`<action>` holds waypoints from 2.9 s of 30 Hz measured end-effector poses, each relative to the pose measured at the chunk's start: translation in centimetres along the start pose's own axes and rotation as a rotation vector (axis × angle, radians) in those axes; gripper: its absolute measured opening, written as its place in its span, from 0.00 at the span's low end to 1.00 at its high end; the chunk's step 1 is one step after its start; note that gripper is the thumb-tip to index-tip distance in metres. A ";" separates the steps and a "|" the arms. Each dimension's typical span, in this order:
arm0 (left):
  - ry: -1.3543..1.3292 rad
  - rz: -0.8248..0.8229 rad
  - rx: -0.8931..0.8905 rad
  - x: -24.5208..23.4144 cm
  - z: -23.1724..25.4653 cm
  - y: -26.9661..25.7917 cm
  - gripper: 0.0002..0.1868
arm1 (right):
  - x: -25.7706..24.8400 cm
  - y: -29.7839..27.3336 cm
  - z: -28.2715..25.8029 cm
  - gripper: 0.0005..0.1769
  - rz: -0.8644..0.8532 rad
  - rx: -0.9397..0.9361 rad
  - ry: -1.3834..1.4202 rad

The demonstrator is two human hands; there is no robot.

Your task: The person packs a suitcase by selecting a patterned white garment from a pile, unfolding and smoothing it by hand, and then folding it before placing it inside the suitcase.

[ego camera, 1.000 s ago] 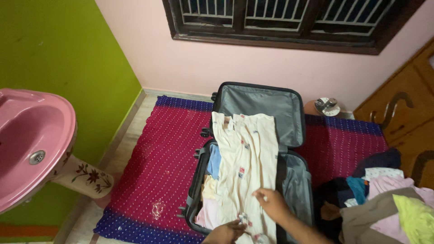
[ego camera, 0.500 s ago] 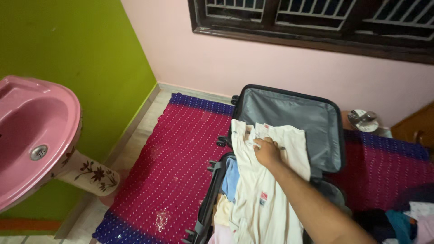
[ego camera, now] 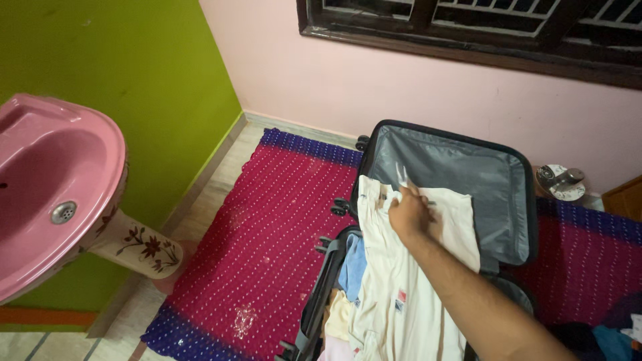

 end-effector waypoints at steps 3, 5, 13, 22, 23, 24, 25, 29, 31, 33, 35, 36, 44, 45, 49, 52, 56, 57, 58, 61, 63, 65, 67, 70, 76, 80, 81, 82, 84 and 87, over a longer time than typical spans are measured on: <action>-0.014 0.022 -0.017 -2.0 0.7 1.6 0.25 | 0.4 -0.7 -1.6 0.34 0.010 -0.341 0.167; -0.023 0.045 -0.040 -3.6 0.9 2.5 0.26 | 1.6 -1.9 -3.3 0.43 -0.217 -0.418 0.061; 0.027 0.258 -0.191 -9.8 2.1 4.5 0.28 | 3.6 -0.5 -2.0 0.12 -0.069 -0.230 0.253; 0.216 0.135 -0.427 -18.1 2.9 10.6 0.41 | 8.4 6.6 3.1 0.41 -0.373 0.161 0.197; 0.212 0.154 -0.434 -18.3 2.3 11.0 0.41 | 9.1 6.8 3.5 0.42 -0.528 0.265 0.268; 0.207 0.170 -0.440 -18.6 1.8 11.3 0.41 | 9.5 6.7 3.6 0.39 -0.601 0.353 0.403; 0.203 0.186 -0.447 -18.7 1.4 11.6 0.41 | 10.0 6.5 3.4 0.36 -0.672 0.441 0.540; 0.147 0.171 -0.521 -18.9 0.2 12.0 0.42 | 10.8 6.5 3.6 0.30 -0.816 0.612 0.659; 0.168 0.100 -0.554 -18.6 0.0 12.3 0.43 | 11.3 6.8 3.3 0.29 -0.866 0.522 0.684; 0.160 0.113 -0.557 -18.4 0.2 12.4 0.45 | 11.5 7.3 3.3 0.29 -0.842 0.501 0.679; 0.133 0.155 -0.569 -18.1 0.1 12.5 0.46 | 11.1 8.0 2.9 0.28 -0.749 0.554 0.641; 0.108 0.193 -0.577 -17.9 0.2 12.6 0.46 | 11.0 8.1 2.7 0.27 -0.793 0.564 0.680; 0.147 0.263 -0.738 -17.6 0.4 14.1 0.41 | 4.9 8.8 2.2 0.22 -0.816 0.627 1.136; 0.191 0.251 -0.707 -17.6 0.5 14.3 0.41 | 3.8 9.0 2.4 0.22 -0.733 0.565 1.189; 0.228 0.200 -0.763 -16.1 0.1 14.5 0.37 | -0.3 9.7 5.4 0.23 -0.454 0.368 1.263; 0.242 0.180 -0.751 -14.1 -0.8 13.5 0.37 | -1.4 11.1 8.1 0.22 -0.303 0.384 1.239; 0.484 0.091 -0.553 -12.0 -1.8 12.4 0.44 | -1.4 11.6 10.7 0.23 -0.181 0.329 1.005; 0.544 0.092 -0.517 -11.9 -1.6 12.0 0.46 | -1.2 11.4 11.0 0.33 -0.145 0.329 0.706; 0.604 0.090 -0.478 -12.1 -1.3 11.9 0.48 | -1.2 11.0 11.3 0.33 -0.117 0.338 0.434; 0.570 -0.190 -0.683 -11.7 -1.4 11.3 0.50 | -2.5 7.0 9.3 0.34 0.122 0.078 0.039; 0.783 -0.052 -0.310 -12.0 -0.2 10.9 0.47 | -3.2 3.3 7.4 0.35 0.142 -0.199 -0.036; 0.830 -0.030 -0.135 -11.1 -0.6 10.3 0.47 | -3.3 0.8 5.4 0.33 -0.068 -0.478 -0.106; 0.717 -0.139 -0.174 -9.6 -2.1 9.6 0.50 | -3.1 -0.6 4.8 0.33 -0.231 -0.367 -0.269; 0.767 -0.088 -0.129 -9.2 -2.9 9.2 0.48 | -5.9 -2.4 4.8 0.34 -0.032 -0.458 -0.149; 0.545 -0.447 -0.393 -10.3 -2.0 9.9 0.52 | -6.9 -6.9 5.0 0.40 -0.133 -0.529 -0.195; 0.572 -0.405 -0.394 -10.0 -1.7 10.0 0.51 | -9.8 -12.1 6.8 0.33 0.085 -0.460 0.126; 0.602 -0.348 -0.353 -9.3 -2.0 9.7 0.48 | -9.7 -13.6 8.0 0.31 0.035 -0.421 0.157; 0.634 -0.290 -0.314 -8.6 -2.6 9.1 0.45 | -9.3 -15.1 9.5 0.29 -0.014 -0.384 0.192; 0.886 -0.146 -0.080 -7.1 -3.0 7.8 0.40 | -7.5 -18.4 13.3 0.27 -0.099 -0.358 0.255; 0.874 -0.109 0.113 -4.5 -3.8 6.2 0.31 | -3.2 -21.8 19.6 0.27 -0.033 -0.633 0.239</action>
Point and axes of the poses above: each hand's wrist, its own y-axis towards the middle knuckle, its own x-axis out of the palm, z = x × y, the point moved 4 cm from there along y, towards the middle knuckle, and after that the axes turned 12 degrees about x, right-handed, at the moved point
